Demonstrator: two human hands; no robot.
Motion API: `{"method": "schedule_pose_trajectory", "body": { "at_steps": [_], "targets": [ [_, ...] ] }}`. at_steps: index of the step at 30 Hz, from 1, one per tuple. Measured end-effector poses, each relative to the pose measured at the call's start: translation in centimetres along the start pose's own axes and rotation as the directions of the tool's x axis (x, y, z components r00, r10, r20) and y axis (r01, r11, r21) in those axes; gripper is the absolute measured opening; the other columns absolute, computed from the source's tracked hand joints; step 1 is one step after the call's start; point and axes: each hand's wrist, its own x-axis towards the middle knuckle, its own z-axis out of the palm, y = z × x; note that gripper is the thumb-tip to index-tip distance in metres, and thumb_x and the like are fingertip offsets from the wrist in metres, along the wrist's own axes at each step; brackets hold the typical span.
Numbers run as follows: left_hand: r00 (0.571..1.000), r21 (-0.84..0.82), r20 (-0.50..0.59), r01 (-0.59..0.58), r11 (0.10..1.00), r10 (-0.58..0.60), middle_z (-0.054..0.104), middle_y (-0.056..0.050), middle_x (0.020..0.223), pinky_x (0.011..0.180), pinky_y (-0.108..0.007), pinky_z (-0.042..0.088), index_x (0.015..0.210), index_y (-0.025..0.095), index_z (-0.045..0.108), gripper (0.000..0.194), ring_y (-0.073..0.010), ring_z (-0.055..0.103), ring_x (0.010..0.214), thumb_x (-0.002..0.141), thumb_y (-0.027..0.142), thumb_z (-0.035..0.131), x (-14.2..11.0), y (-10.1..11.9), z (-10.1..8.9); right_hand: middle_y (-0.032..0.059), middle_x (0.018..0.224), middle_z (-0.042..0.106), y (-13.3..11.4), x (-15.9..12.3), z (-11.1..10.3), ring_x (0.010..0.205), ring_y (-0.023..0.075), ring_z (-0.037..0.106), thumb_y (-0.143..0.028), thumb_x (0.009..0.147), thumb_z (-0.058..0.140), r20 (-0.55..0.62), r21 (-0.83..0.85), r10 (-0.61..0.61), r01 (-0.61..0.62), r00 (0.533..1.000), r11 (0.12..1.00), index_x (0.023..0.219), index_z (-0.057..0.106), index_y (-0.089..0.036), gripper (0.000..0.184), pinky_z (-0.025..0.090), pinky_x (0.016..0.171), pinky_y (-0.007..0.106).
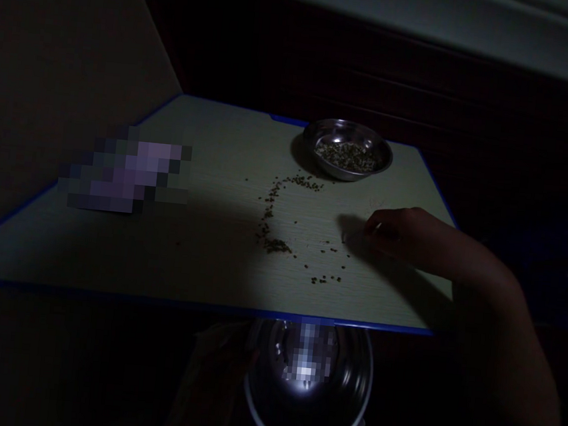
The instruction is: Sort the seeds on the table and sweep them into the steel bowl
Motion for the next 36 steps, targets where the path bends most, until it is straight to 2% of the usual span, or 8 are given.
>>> {"method": "schedule_pose_trajectory", "body": {
  "at_steps": [5,9,13,18,25,29,33,36],
  "targets": [
    [0.999,0.02,0.013,0.036,0.999,-0.036,0.076,-0.007,0.091,0.083,-0.042,0.053,0.077,0.02,0.077,0.023,-0.0361,0.066,0.095,0.062,0.036,0.072,-0.28,-0.11,-0.12,0.0046,0.084,0.072,-0.19,0.01,0.19,0.066,0.0139,0.065,-0.024,0.082,0.052,-0.001,0.01,-0.008,0.008,1.0,1.0,0.092,0.067,-0.017,0.019,0.046,0.056,0.022],
    [1.0,0.014,0.022,0.01,1.0,-0.01,0.075,-0.005,0.1,0.09,-0.04,0.049,0.086,0.022,0.077,0.027,-0.035,0.063,0.103,0.064,0.035,0.071,-0.47,0.37,-0.15,0.0041,0.081,0.072,-0.07,0.05,0.18,0.065,0.0135,0.064,-0.023,0.081,0.052,-0.017,-0.014,-0.011,0.011,1.0,1.0,0.091,0.067,-0.017,0.018,0.045,0.056,0.022],
    [0.999,0.015,0.049,0.009,1.0,-0.009,0.075,-0.006,0.098,0.091,-0.041,0.048,0.084,0.021,0.077,0.026,-0.0357,0.064,0.102,0.063,0.035,0.072,-0.28,0.59,-0.18,0.0045,0.078,0.072,0.18,0.25,0.16,0.062,0.0135,0.064,-0.024,0.082,0.051,-0.001,-0.005,0.01,-0.01,1.0,1.0,0.092,0.067,-0.016,0.02,0.045,0.055,0.022],
    [0.998,0.011,0.052,0.027,1.0,-0.028,0.074,-0.005,0.102,0.092,-0.042,0.047,0.092,0.021,0.076,0.03,-0.0357,0.063,0.105,0.066,0.035,0.07,-0.33,0.15,-0.28,0.0041,0.073,0.071,0.23,0.35,0.07,0.06,0.0141,0.064,-0.024,0.081,0.051,-0.029,-0.01,0.042,-0.042,0.999,0.999,0.093,0.066,-0.016,0.021,0.045,0.055,0.023],
    [0.999,0.008,0.051,-0.006,1.0,0.005,0.075,-0.006,0.096,0.089,-0.041,0.049,0.083,0.019,0.077,0.023,-0.0346,0.065,0.099,0.067,0.034,0.069,-0.53,0.43,-0.14,0.0029,0.074,0.071,-0.1,0.04,-0.04,0.06,0.0133,0.064,-0.024,0.081,0.051,0.016,0.033,0.009,-0.01,1.0,0.999,0.091,0.065,-0.017,0.019,0.045,0.054,0.023],
    [0.998,-0.002,0.043,-0.038,0.999,0.038,0.073,-0.004,0.105,0.093,-0.037,0.048,0.088,0.021,0.076,0.024,-0.0313,0.063,0.105,0.069,0.033,0.068,-0.45,0.55,0.15,0.0032,0.079,0.071,-0.07,-0.03,-0.04,0.062,0.0126,0.063,-0.024,0.082,0.05,0.032,-0.009,0.006,-0.006,0.999,1.0,0.089,0.066,-0.018,0.019,0.043,0.054,0.022],
    [0.999,0.003,0.03,-0.032,0.999,0.032,0.075,-0.006,0.098,0.088,-0.038,0.051,0.085,0.019,0.077,0.024,-0.0318,0.065,0.1,0.068,0.034,0.069,-0.4,0.24,0.0,0.0037,0.082,0.07,0.11,0.19,0.2,0.064,0.0123,0.062,-0.025,0.082,0.05,0.031,-0.01,0.014,-0.014,0.999,1.0,0.091,0.066,-0.017,0.02,0.044,0.056,0.021],
    [0.998,0.003,0.043,-0.041,0.999,0.04,0.074,-0.006,0.102,0.09,-0.038,0.05,0.089,0.018,0.076,0.026,-0.0315,0.064,0.103,0.069,0.034,0.068,-0.32,0.1,-0.16,0.004,0.081,0.07,0.21,0.46,0.44,0.064,0.0123,0.062,-0.024,0.081,0.052,0.005,-0.003,0.018,-0.018,1.0,1.0,0.092,0.066,-0.016,0.02,0.044,0.057,0.021]
  ]
}}
